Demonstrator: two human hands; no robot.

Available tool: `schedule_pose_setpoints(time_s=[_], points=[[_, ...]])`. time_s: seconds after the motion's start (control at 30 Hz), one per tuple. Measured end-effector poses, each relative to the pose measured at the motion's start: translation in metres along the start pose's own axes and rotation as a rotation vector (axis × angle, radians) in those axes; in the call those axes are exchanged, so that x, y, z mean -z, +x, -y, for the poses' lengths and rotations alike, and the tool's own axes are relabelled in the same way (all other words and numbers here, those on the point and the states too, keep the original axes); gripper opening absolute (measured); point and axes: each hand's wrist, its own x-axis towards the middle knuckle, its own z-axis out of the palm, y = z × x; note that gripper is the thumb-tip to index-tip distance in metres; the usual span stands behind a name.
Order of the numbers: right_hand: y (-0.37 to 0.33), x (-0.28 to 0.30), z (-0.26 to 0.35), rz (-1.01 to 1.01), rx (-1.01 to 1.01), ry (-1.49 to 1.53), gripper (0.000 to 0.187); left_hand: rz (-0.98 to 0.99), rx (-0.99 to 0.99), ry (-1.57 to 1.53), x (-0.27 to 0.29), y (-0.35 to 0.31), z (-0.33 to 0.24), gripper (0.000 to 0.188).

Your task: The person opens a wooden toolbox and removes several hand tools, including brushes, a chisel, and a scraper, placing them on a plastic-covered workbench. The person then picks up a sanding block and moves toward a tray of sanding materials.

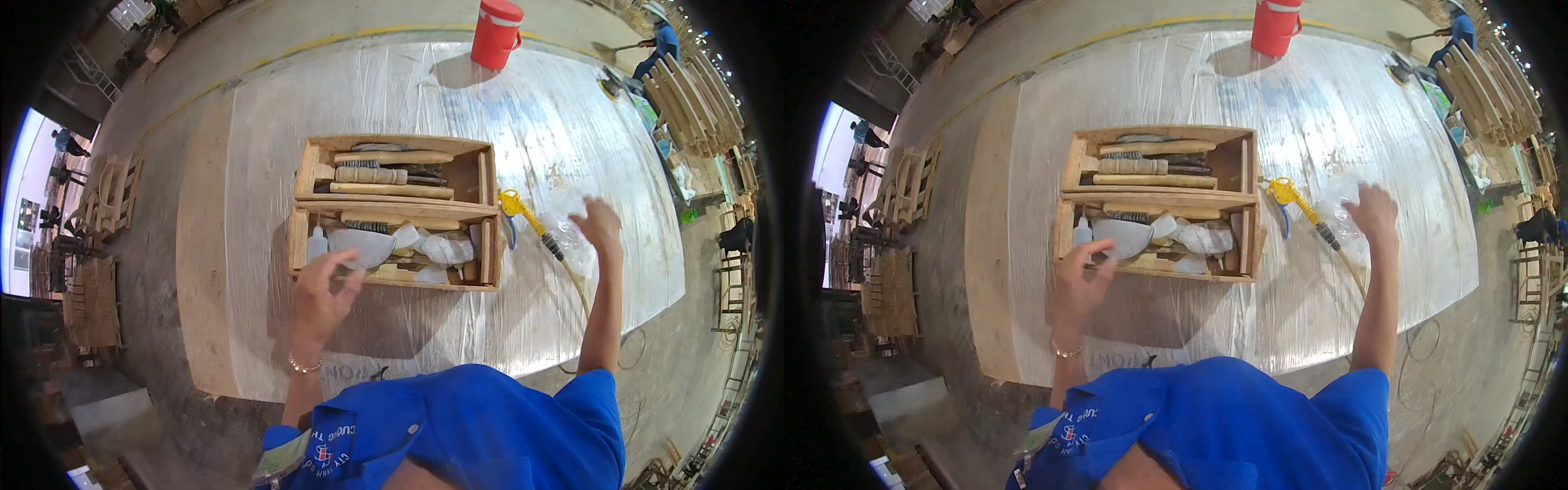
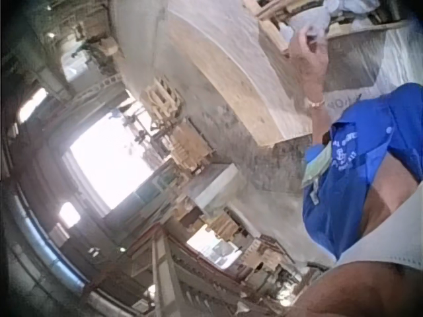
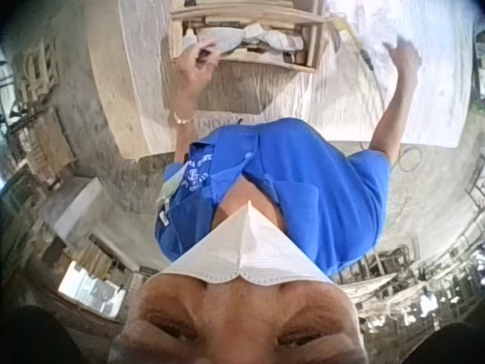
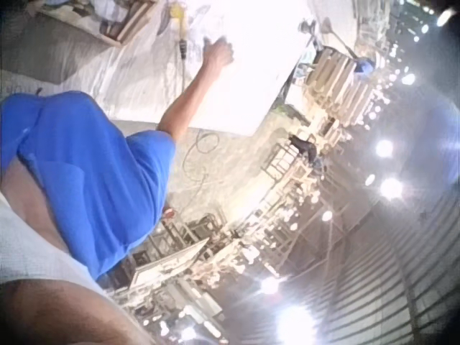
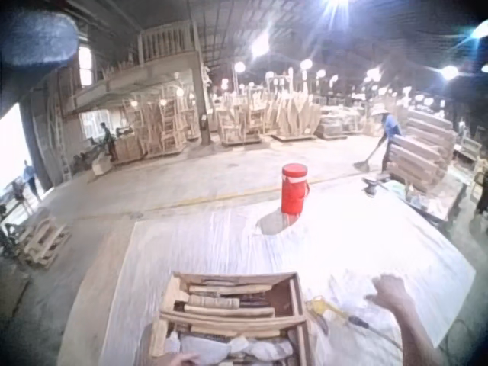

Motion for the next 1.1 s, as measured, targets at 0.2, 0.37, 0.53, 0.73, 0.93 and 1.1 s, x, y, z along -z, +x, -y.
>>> schedule_pose_setpoints(time_s=[0.2,0.37,0.53,0.73,0.93,1.1], points=[[-0.005,0.047,0.12,-0.385,0.604,0.711,0.019,-0.197,-0.153,-0.144,-0.026,-0.018,-0.007,0.014],[-0.042,0.031,0.191,-0.171,0.99,0.651,0.026,0.106,0.601,-0.892,-0.026,-0.059,0.001,0.019],[-0.049,0.026,0.236,-0.303,1.24,0.458,0.036,0.305,0.759,-0.957,-0.035,-0.066,0.002,0.018],[-0.037,0.039,0.252,-0.25,1.315,0.44,0.03,0.456,0.632,-0.959,-0.012,-0.05,0.004,0.022],[-0.063,0.079,0.23,0.048,0.879,1.258,0.015,0.232,0.552,-1.171,0.013,-0.033,-0.015,0.04],[-0.115,0.044,0.22,0.224,0.959,1.181,0.022,-0.19,0.471,-1.308,-0.011,-0.033,-0.027,0.041]])
